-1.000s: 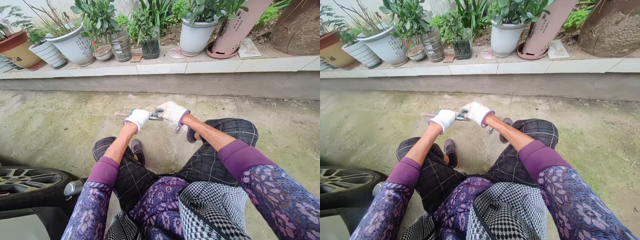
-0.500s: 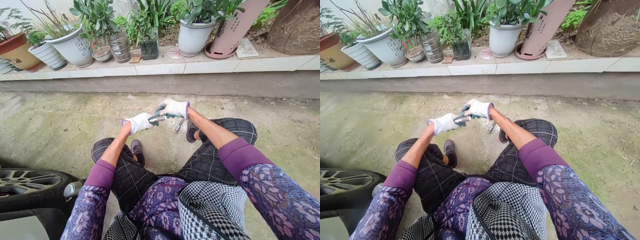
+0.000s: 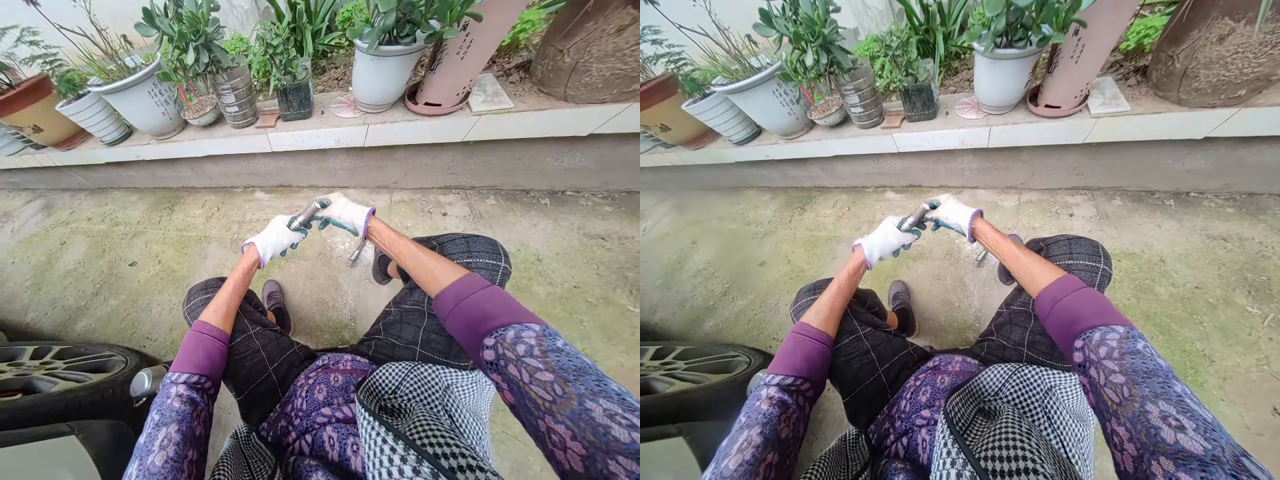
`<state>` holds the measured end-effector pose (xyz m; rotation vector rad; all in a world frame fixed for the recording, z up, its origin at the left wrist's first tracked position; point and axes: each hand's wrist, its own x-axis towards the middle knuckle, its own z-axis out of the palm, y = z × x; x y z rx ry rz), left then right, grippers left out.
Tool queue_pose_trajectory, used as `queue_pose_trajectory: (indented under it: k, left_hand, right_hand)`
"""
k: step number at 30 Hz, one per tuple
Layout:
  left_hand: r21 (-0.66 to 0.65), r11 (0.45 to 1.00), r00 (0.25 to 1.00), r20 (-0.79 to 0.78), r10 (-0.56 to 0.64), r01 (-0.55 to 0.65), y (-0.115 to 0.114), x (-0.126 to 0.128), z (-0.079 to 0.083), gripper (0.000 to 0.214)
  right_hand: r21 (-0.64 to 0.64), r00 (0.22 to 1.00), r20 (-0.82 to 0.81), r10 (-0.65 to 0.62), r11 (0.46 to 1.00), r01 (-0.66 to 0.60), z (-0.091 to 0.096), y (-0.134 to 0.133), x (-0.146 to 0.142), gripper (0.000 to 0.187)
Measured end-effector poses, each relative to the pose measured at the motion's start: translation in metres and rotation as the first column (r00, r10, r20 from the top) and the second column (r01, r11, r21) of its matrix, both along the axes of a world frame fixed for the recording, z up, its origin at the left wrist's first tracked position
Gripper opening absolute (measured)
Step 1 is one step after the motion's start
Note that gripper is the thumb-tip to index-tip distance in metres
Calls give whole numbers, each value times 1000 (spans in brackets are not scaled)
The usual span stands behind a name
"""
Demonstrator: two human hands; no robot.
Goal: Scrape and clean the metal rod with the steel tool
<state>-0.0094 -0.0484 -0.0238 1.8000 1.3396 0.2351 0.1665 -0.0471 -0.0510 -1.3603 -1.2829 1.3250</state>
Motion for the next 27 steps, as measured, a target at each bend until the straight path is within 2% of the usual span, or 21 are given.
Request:
queue_pose_trajectory:
  k: [4, 11, 16, 20, 23, 27]
  left_hand:
    - [13, 1000, 1000, 8, 22, -22, 2, 0, -3, 21]
    - [43, 994, 993, 68, 97, -100, 5, 1, -4, 17]
    - [-9, 999, 986, 158, 48, -47, 0, -2, 5, 25]
    - [-15, 1000, 984, 178, 4, -1, -1, -1, 5, 26]
    - [3, 1000, 988, 154, -9, 8, 3, -1, 0, 25]
    - [24, 1000, 991, 135, 14, -18, 9, -1, -7, 15]
  right_hand:
    - [0, 997, 76, 22, 1000, -22, 0, 0, -1, 12]
    - [70, 992, 109, -63, 996, 56, -4, -4, -16, 17]
    - [115, 994, 71, -79, 991, 71, -3, -7, -11, 5]
    - [131, 992, 104, -70, 990, 56, 1, -8, -7, 9]
    - [111, 993, 75, -92, 990, 83, 7, -9, -8, 13]
    - [23, 993, 45, -113, 993, 112, 13, -13, -10, 15]
